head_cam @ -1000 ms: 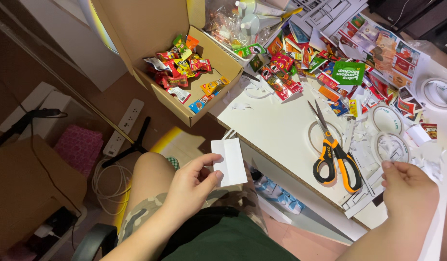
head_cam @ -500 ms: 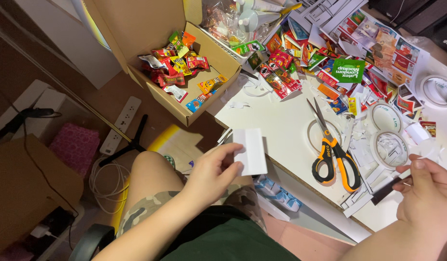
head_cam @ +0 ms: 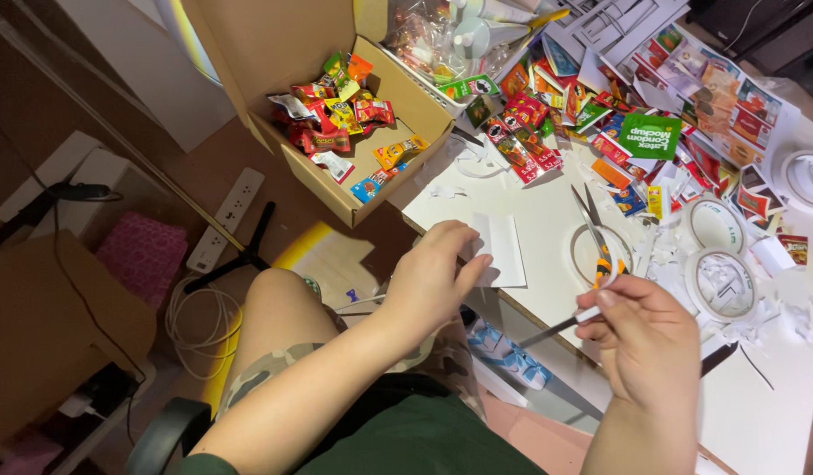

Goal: The person assembles a small paper craft by folding a white paper piece, applying clear tape, and cutting it with scissors. They handle a printed label and a black strip, folding and taping them into a compact shape on a cluttered desk.

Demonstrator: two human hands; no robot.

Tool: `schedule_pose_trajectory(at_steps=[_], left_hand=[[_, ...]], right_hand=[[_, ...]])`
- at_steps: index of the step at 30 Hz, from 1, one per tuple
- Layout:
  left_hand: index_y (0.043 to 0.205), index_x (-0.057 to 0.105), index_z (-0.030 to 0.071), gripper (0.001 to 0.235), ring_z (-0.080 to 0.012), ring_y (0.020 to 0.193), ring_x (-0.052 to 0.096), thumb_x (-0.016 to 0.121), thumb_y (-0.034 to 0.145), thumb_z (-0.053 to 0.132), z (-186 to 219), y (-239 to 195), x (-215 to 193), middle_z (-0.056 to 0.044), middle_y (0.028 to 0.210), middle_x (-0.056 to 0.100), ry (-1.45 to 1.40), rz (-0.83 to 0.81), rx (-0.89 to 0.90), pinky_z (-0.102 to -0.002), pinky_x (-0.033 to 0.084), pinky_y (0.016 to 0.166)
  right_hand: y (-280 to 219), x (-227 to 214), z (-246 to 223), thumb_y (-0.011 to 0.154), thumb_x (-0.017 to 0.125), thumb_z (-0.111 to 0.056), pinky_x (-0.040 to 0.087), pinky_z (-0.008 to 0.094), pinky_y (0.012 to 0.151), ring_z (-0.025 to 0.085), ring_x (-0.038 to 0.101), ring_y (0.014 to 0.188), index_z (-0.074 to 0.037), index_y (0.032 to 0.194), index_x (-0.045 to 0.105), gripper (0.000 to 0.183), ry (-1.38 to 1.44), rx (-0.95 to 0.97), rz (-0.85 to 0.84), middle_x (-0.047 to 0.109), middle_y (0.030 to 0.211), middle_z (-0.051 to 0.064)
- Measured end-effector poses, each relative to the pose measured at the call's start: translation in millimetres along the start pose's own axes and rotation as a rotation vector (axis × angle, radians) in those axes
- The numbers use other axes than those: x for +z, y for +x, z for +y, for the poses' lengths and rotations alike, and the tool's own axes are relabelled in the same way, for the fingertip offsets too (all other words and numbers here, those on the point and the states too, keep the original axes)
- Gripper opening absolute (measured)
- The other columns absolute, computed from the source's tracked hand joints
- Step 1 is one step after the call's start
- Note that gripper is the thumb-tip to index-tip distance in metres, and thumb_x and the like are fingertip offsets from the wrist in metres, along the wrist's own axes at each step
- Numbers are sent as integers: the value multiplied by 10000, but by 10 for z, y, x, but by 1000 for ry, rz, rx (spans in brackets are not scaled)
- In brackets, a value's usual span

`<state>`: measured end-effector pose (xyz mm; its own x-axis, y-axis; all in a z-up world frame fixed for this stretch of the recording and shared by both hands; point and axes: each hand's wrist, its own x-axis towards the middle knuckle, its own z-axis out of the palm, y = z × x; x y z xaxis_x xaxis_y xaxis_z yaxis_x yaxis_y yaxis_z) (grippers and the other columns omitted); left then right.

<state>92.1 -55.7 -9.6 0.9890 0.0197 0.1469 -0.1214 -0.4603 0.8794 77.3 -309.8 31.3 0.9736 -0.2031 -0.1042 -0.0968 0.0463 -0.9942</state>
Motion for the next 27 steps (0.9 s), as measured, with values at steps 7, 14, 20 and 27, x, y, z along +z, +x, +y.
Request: schedule_pose_trajectory(at_steps=[7, 14, 20, 27], left_hand=[[1143, 661, 24, 368, -312, 972, 691, 614, 981, 351, 197, -478, -308, -142, 1096, 697, -50, 161, 345, -405, 551, 831], [1126, 760, 139, 210, -29, 585, 458, 660, 946, 178, 116, -769, -533, 99, 689, 613, -609, -244, -347, -204, 415, 612], [1291, 696, 79, 393, -59, 760, 634, 703, 907, 159, -118, -859, -599, 47, 858, 733, -771, -119, -433, -213, 533, 784], [1338, 659, -32, 400, -122, 697, 611, 648, 947, 52, -283, -940, -589, -170, 1107, 750, -1245, -106, -694, -260, 589, 716]], right_hand=[[-127, 476, 102, 925, 651, 49, 602, 323, 543, 284, 660, 659, 70, 1065, 645, 142, 13, 56, -77, 672, 830, 267], [-409, 1040, 143, 917, 647, 67, 596, 303, 685, 253, 708, 789, 67, 1062, 697, 154, -185, -34, -218, 753, 938, 222], [-606, 1339, 125, 909, 681, 11, 554, 304, 760, 232, 682, 875, 14, 921, 717, 38, -706, -879, -254, 705, 938, 141], [-645, 1539, 168, 895, 708, -20, 603, 312, 807, 220, 718, 867, -3, 876, 738, 39, -751, -990, -366, 736, 1000, 147]])
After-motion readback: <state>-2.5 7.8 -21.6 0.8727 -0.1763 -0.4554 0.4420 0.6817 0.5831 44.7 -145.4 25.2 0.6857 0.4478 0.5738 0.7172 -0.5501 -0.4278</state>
